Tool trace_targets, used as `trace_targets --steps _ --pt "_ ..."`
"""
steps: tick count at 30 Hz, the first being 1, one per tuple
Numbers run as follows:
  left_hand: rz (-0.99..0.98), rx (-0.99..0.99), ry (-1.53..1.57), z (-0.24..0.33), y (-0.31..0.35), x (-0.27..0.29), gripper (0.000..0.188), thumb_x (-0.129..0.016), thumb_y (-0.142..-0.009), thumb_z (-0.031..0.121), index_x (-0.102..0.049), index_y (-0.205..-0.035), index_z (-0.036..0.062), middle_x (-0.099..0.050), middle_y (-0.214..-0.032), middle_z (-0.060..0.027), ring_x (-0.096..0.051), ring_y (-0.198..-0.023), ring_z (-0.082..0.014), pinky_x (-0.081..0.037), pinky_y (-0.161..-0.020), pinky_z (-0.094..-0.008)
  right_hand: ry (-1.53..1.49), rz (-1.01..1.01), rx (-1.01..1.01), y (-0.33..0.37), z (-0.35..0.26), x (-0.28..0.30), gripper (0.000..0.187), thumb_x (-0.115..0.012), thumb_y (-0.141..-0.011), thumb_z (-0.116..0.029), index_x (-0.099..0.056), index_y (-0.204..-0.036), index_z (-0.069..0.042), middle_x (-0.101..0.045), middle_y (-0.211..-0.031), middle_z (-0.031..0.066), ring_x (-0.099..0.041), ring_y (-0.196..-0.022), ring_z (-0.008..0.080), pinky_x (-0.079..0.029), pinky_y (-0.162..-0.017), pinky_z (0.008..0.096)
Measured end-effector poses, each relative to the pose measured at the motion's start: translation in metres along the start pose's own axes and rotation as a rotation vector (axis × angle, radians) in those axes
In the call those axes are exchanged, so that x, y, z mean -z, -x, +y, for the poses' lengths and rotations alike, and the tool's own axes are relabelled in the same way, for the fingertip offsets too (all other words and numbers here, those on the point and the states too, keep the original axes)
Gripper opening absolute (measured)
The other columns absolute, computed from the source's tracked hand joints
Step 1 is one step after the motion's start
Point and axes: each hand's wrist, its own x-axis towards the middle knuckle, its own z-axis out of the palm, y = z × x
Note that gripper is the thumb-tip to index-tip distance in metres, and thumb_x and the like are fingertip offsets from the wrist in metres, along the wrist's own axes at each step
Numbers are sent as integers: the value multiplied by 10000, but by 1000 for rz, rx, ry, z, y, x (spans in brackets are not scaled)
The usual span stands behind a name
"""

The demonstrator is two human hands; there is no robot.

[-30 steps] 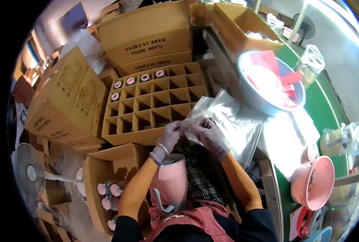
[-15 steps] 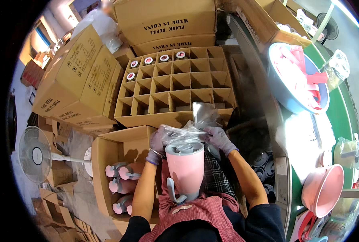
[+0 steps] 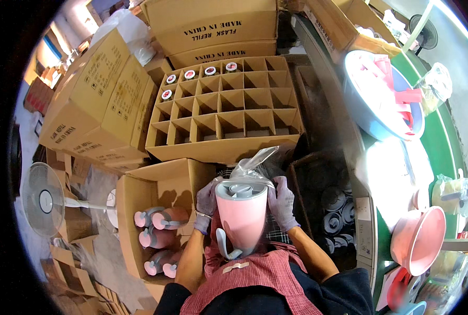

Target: The person assembles pink thermos flasks by hand. They pick up a flask, insert a metal inner liner, screw on a lid, and place a plastic bag over the top. The completed units are then placed into a cardboard box with dividers.

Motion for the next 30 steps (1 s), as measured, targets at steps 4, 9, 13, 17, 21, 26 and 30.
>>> trace_targets --steps 4,9,13,17,21,26,30 --pt "-91 20 -83 18 -1 4 236 -498 -991 223 -665 -1063 72 -669 -916 -220 -647 -856 -399 -525 -696 -432 162 -180 51 2 41 -3 170 -531 -939 -179 -497 -890 -20 -581 -783 253 -567 -757 471 -432 -615 513" --pt "-400 29 -263 -26 -7 17 192 -526 -949 188 -641 -1012 48 -636 -870 -255 -617 -821 -439 -502 -683 -493 463 -349 150 -6 29 12 153 -551 -907 -177 -548 -995 -52 -646 -820 194 -640 -781 391 -496 -660 485" --pt "-581 144 -70 -40 -6 25 211 -500 -971 120 -653 -1069 14 -686 -800 -134 -648 -700 -239 -516 -656 -361 539 -363 229 -5 16 20 207 -558 -906 -200 -554 -1065 -68 -669 -832 165 -661 -777 348 -510 -658 463" --pt "-258 81 6 2 -3 28 282 -497 -1007 192 -656 -1138 -1 -712 -866 -91 -604 -740 -106 -517 -675 -272 84 -230 68 -1 -14 29 102 -604 -852 -87 -569 -934 -38 -637 -813 170 -630 -755 359 -510 -664 421" --pt "-89 -37 -61 47 7 38 346 -488 -992 283 -649 -1170 33 -695 -1036 -191 -691 -909 -324 -542 -778 -368 -154 -64 334 35 6 13 135 -634 -826 -55 -585 -950 -29 -558 -964 153 -558 -941 369 -406 -1014 479" --pt "-83 -165 -42 44 53 56 600 -378 -1014 483 -588 -1247 -29 -663 -1131 -223 -668 -1021 -349 -519 -885 -399 285 -269 866 55 25 39 243 -738 -698 -228 -584 -861 -133 -563 -977 59 -564 -978 265 -419 -993 566" --pt "-41 50 26 41 111 60 555 -405 -1023 422 -585 -1228 -61 -640 -1195 -215 -646 -1070 -309 -497 -921 -384 317 -499 994 62 30 52 149 -663 -749 -219 -601 -863 -148 -585 -951 45 -582 -951 244 -430 -995 529"
